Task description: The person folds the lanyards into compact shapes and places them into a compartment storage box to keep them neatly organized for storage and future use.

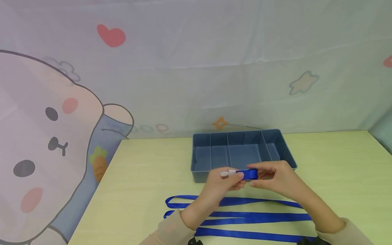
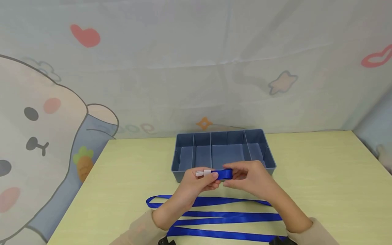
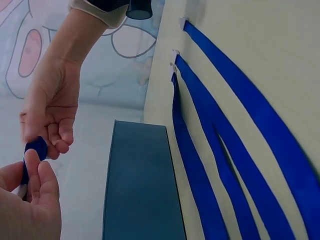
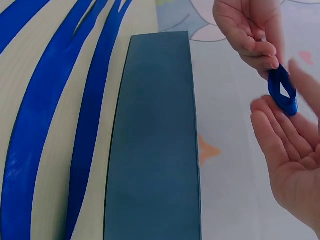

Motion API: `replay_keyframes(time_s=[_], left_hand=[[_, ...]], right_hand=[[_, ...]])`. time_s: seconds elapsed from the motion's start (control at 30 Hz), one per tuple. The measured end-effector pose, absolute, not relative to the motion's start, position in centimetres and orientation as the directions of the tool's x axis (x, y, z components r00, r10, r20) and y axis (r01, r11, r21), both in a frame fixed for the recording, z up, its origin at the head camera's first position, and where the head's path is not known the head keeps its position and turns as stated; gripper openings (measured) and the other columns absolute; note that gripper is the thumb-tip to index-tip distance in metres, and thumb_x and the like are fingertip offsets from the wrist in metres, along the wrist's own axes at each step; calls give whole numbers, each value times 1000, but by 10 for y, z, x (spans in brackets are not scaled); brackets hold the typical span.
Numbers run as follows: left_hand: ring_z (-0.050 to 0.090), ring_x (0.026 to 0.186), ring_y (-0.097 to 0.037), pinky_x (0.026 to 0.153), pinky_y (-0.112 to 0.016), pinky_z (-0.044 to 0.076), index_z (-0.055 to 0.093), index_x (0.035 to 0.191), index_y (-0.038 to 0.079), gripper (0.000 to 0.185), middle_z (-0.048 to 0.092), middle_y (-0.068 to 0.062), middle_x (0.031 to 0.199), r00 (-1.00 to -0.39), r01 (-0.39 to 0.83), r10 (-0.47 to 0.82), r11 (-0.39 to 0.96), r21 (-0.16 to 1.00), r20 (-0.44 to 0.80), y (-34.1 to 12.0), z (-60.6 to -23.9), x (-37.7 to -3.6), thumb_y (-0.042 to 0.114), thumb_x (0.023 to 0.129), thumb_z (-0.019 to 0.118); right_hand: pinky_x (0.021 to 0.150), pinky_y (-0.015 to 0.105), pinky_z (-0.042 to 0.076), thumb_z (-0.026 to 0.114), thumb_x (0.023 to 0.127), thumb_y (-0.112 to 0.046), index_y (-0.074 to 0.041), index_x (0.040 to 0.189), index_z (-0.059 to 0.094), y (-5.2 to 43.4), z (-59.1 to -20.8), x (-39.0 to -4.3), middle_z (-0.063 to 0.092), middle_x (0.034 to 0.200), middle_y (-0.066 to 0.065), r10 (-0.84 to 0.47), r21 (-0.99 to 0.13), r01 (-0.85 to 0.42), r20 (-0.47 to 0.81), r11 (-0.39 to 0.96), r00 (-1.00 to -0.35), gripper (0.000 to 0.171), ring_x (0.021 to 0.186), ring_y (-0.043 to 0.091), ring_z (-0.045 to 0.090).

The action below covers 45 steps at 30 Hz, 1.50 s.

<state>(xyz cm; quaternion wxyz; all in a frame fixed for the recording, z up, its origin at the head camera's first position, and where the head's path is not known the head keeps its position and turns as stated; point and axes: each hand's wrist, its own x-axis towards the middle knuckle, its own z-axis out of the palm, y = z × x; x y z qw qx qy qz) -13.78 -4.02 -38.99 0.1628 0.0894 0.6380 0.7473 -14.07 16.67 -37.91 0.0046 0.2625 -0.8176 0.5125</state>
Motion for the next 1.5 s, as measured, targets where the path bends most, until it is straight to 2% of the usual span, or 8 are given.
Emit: replay_keyframes(time_s=[0.17, 0.3, 0.47, 0.6, 0.77, 0.97, 1.13, 1.5], left_hand=[[67, 75, -13, 77, -31, 54, 67, 99, -5, 22, 69, -8, 82, -933, -93, 357, -133, 987, -40, -41, -391, -138, 13, 87, 66], [66, 76, -13, 78, -31, 54, 67, 100, -5, 21, 69, -8, 84, -935, -91, 352, -141, 986, -35, -40, -389, -137, 11, 87, 67], [66, 75, -12, 79, -32, 54, 66, 102, -8, 22, 68, -10, 86, -938, -105, 343, -156, 982, -46, -40, -386, -135, 9, 86, 66], [66, 75, -11, 79, -32, 54, 66, 102, -8, 23, 67, -9, 86, -937, -113, 345, -163, 980, -51, -40, -386, -135, 8, 87, 66], [65, 71, -11, 76, -31, 55, 66, 101, -6, 22, 66, -6, 80, -933, -90, 360, -144, 985, -32, -41, -388, -135, 12, 88, 65], [64, 68, -10, 73, -30, 55, 64, 101, -6, 23, 66, -4, 76, -925, -89, 378, -145, 985, -28, -40, -387, -136, 13, 89, 64], [65, 71, -10, 74, -30, 55, 64, 103, -8, 22, 66, -5, 78, -922, -108, 386, -161, 981, -39, -41, -387, -137, 8, 88, 64], [67, 75, -14, 77, -33, 55, 66, 100, -9, 21, 69, -9, 82, -916, -106, 401, -175, 979, -27, -42, -387, -139, 8, 88, 65]], right_hand=[[73, 31, 55, 62, 91, -17, 9, 119, 58, 170, -375, -143, 67, 101, 19, -431, -957, -168, 52, 236, -901, 38, 81, 20, 67], [76, 34, 55, 62, 91, -16, 14, 115, 57, 171, -375, -145, 68, 99, 19, -436, -982, -61, -23, 178, -900, 40, 84, 22, 68], [76, 37, 55, 63, 90, -12, 17, 113, 56, 172, -374, -144, 69, 92, 15, -451, -987, -59, -16, 151, -892, 38, 82, 20, 68], [75, 35, 55, 64, 89, -10, 17, 112, 57, 171, -373, -143, 70, 87, 10, -446, -986, -72, -1, 148, -895, 36, 80, 20, 68], [74, 32, 55, 65, 87, -9, 15, 107, 60, 170, -373, -142, 70, 84, 9, -428, -984, -103, 30, 149, -903, 32, 78, 20, 68], [73, 33, 55, 67, 86, -10, 14, 104, 62, 170, -373, -142, 70, 82, 9, -403, -979, -114, 37, 170, -914, 30, 77, 21, 68], [74, 33, 55, 66, 87, -10, 13, 106, 62, 171, -373, -143, 70, 83, 11, -427, -978, -121, 39, 168, -903, 31, 78, 21, 68], [74, 32, 55, 61, 90, -8, 16, 109, 58, 172, -373, -145, 70, 82, 5, -473, -985, -118, 44, 127, -880, 31, 78, 20, 68]])
